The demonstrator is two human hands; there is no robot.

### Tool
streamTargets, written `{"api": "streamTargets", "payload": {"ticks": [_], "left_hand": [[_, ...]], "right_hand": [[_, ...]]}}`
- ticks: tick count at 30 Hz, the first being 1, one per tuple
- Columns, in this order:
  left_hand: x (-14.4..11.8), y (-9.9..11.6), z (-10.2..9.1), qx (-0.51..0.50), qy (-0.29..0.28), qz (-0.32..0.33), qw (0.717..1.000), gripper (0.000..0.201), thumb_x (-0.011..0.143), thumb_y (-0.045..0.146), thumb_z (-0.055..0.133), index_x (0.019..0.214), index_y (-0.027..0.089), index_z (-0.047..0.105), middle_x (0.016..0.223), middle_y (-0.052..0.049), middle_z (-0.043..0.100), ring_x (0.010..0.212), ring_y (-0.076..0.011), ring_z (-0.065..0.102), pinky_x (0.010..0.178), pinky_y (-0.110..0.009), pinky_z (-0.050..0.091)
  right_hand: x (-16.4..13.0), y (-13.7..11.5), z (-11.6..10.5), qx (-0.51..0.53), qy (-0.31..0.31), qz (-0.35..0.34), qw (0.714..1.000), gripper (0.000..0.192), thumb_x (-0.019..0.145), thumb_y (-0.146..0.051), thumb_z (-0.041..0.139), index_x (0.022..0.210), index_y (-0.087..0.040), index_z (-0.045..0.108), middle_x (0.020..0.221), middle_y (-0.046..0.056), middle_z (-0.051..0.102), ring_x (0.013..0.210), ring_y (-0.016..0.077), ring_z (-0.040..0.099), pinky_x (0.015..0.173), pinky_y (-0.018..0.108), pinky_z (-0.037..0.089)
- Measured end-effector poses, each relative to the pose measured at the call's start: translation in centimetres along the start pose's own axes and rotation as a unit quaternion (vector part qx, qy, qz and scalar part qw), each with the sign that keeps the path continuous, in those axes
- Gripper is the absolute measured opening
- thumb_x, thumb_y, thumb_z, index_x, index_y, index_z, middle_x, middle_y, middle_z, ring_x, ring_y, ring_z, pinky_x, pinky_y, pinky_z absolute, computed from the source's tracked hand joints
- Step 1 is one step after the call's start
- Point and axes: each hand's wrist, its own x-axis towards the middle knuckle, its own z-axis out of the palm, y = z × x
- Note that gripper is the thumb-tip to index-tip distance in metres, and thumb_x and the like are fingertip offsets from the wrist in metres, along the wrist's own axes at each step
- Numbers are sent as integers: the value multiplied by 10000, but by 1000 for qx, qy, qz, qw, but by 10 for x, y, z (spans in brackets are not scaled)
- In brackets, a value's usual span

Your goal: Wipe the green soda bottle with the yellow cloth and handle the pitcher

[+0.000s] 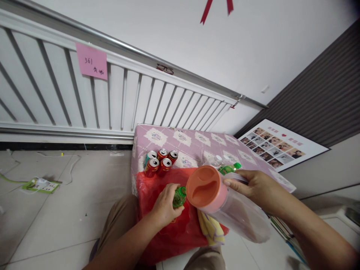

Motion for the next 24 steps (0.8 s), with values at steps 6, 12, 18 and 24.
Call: {"api": "streamTargets", "payload": {"ticks": [6, 12, 18, 24], "left_hand": [[0, 0, 0, 0, -3, -4, 1000, 719, 659, 93, 716, 1295, 216, 405, 1271, -119, 524, 1216, -296, 522, 1049, -494, 442], [-1, 0, 0, -3, 2, 0, 1000, 728, 655, 84, 717, 1297, 231, 408, 1273, -106, 528, 1214, -290, 524, 1052, -489, 442], [-1, 0, -1, -3, 1, 0, 1000, 723, 655, 85, 715, 1297, 219, 412, 1273, -116, 529, 1215, -293, 525, 1054, -487, 440], [0, 1, 0, -1, -1, -6, 1000, 716, 653, 90, 716, 1295, 203, 420, 1276, -123, 527, 1217, -299, 520, 1054, -494, 438]], "right_hand": [[-1, -2, -1, 14, -6, 5, 1000, 475, 771, -652, 592, 819, -195, 711, 735, 25, 725, 699, 235, 635, 603, 313, 473], [0, 3, 0, 31, -10, -3, 999, 455, 775, -629, 614, 866, -197, 724, 779, 26, 743, 714, 238, 644, 626, 319, 485], [1, 2, 0, 17, -9, 1, 1000, 500, 777, -663, 584, 869, -191, 722, 777, 32, 744, 719, 244, 646, 620, 322, 481], [0, 0, 0, 10, -10, 2, 1000, 490, 787, -652, 578, 884, -192, 717, 782, 26, 744, 733, 246, 647, 629, 322, 478]]}}
